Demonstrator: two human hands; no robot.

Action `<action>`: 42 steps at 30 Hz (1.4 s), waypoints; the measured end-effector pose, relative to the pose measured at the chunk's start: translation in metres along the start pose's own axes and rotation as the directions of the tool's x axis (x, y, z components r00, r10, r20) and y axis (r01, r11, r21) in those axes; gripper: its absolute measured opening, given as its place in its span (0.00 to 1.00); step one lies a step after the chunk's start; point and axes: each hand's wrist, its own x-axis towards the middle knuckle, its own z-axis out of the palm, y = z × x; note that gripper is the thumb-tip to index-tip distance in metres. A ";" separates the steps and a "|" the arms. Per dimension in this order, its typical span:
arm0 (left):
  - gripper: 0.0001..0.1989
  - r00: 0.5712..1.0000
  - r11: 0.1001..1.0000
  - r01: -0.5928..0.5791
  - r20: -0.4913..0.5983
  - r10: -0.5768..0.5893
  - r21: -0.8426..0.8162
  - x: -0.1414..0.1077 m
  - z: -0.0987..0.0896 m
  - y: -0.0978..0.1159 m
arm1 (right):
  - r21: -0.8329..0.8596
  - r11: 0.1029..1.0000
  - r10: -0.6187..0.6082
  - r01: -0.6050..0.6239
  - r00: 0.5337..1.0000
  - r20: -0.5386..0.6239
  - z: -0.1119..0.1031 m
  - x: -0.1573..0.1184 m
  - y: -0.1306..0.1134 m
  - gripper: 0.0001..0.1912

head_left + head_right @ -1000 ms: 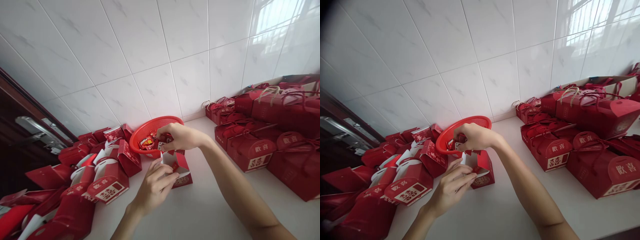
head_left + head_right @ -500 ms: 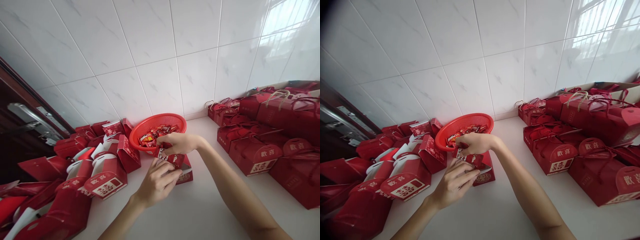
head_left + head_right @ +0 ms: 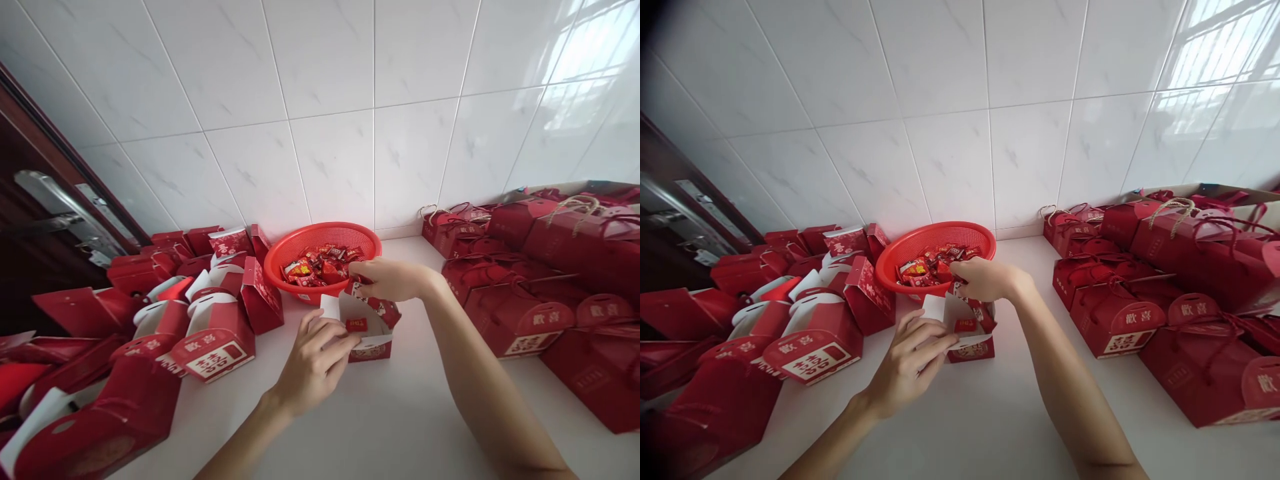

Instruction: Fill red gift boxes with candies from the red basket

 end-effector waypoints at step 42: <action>0.13 0.994 0.989 0.105 0.015 -0.104 -0.100 -0.003 0.001 0.007 | 0.192 0.881 -0.396 0.433 0.895 -0.206 0.012 0.015 -0.017 0.06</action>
